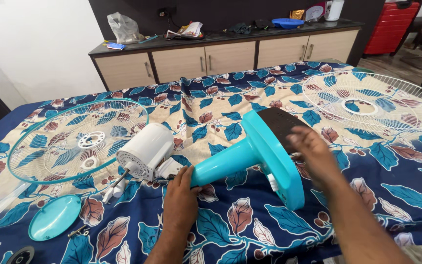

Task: The person assembles a table fan by installing a switch into the base, securing it with a screwdriver, and threading the power cord through the base. The person handles the fan base, motor, and cord but does not complete full assembly in the clip.

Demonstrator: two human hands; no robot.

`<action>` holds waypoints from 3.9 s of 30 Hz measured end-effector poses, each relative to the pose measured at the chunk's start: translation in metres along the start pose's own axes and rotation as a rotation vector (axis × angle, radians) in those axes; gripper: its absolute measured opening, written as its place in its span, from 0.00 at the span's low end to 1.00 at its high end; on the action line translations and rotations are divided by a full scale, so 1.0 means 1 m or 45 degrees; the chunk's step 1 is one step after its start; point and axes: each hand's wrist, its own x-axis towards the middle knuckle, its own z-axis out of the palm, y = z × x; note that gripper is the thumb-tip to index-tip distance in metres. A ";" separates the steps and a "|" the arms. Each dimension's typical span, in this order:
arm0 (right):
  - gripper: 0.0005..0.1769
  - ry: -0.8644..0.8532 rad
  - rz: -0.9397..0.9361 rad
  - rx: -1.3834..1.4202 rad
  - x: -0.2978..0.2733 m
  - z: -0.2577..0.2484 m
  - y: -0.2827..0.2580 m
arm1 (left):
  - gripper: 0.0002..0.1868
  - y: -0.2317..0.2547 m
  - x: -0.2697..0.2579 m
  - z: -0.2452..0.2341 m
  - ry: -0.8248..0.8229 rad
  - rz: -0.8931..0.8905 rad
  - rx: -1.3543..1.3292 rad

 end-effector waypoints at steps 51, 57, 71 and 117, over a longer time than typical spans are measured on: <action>0.70 -0.595 -0.458 -0.976 -0.012 0.295 -0.037 | 0.12 -0.170 0.033 -0.071 0.248 -1.211 -1.441; 0.89 -0.725 -0.373 -0.990 0.027 0.328 0.006 | 0.18 -0.163 0.033 -0.088 -0.063 -1.296 -1.305; 0.79 -0.653 -0.353 -0.797 0.036 0.339 0.008 | 0.19 -0.132 0.029 -0.073 0.127 -1.063 -1.217; 0.56 -0.245 -0.645 -1.324 0.043 0.283 0.020 | 0.24 -0.085 0.078 0.020 0.153 -0.163 -0.343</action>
